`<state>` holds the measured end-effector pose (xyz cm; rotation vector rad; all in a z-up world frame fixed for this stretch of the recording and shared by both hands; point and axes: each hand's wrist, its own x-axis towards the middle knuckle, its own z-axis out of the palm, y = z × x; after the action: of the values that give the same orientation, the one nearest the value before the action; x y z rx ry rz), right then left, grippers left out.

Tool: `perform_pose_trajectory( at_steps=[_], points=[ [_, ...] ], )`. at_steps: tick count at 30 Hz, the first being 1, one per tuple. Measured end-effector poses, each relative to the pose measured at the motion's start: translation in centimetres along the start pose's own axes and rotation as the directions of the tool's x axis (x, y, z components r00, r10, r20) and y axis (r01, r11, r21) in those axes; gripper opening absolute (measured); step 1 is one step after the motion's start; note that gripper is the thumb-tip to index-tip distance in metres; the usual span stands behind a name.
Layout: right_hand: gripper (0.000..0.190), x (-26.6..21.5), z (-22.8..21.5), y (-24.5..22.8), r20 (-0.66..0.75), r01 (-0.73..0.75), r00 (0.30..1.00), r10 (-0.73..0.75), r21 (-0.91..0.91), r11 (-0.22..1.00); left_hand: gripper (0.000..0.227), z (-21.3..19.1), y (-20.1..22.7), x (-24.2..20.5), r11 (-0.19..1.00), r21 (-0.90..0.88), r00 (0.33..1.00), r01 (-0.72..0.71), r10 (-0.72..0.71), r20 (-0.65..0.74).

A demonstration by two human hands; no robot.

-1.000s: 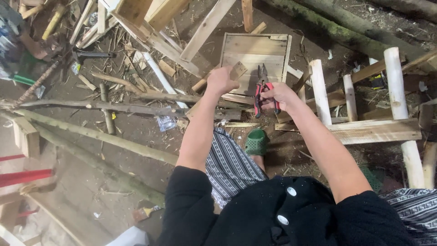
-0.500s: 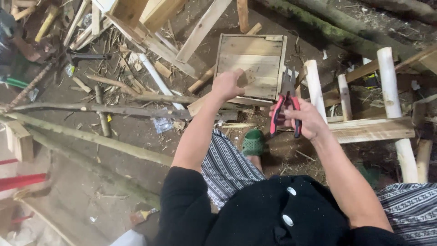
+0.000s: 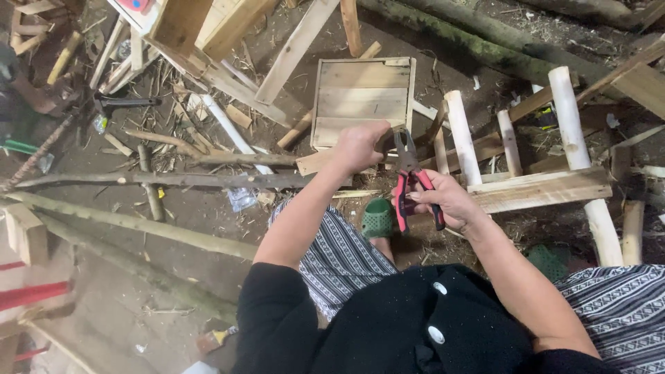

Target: The person sits on the ground assembling small wooden frames from pre-cut slats and dowels. They position a slat against a frame, hammer nails to fasten it, use pliers to pull or adjust nails, and fit pieces together, working on one frame section at a time.

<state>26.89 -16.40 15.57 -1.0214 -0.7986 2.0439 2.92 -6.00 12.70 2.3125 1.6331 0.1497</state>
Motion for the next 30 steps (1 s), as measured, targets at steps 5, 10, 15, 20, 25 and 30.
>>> perform_pose_trajectory(
  at_steps=[5,10,15,20,25,30],
  points=[
    [0.044,-0.5,-0.4,-0.2,0.014,0.002,1.000,-0.002,-0.002,1.000,0.040,0.6,0.0,-0.2,0.999,-0.005,0.996,-0.048,0.047,-0.073],
    [0.048,0.9,-2.6,2.1,0.056,-0.002,0.998,-0.002,0.076,0.997,0.039,1.9,-1.0,0.4,0.996,0.024,0.989,-0.083,0.085,-0.121],
    [0.047,0.9,-2.8,2.5,0.036,0.001,0.999,-0.003,0.062,0.998,0.044,2.0,-0.8,-0.1,0.981,0.145,0.966,-0.128,0.156,-0.206],
    [0.047,0.6,-1.8,2.4,-0.013,0.011,1.000,-0.010,0.051,0.999,0.042,1.6,0.5,-0.7,0.915,0.379,0.845,-0.140,0.310,-0.436],
    [0.045,1.6,-2.4,4.0,-0.025,0.019,1.000,-0.016,0.086,0.996,0.044,3.3,1.2,-0.2,0.876,0.482,0.713,-0.014,0.346,-0.609],
    [0.047,1.5,-2.3,4.2,-0.055,0.019,0.998,-0.015,0.079,0.997,0.045,4.8,1.8,-0.4,0.918,0.398,0.760,-0.007,0.263,-0.595]
  ],
)
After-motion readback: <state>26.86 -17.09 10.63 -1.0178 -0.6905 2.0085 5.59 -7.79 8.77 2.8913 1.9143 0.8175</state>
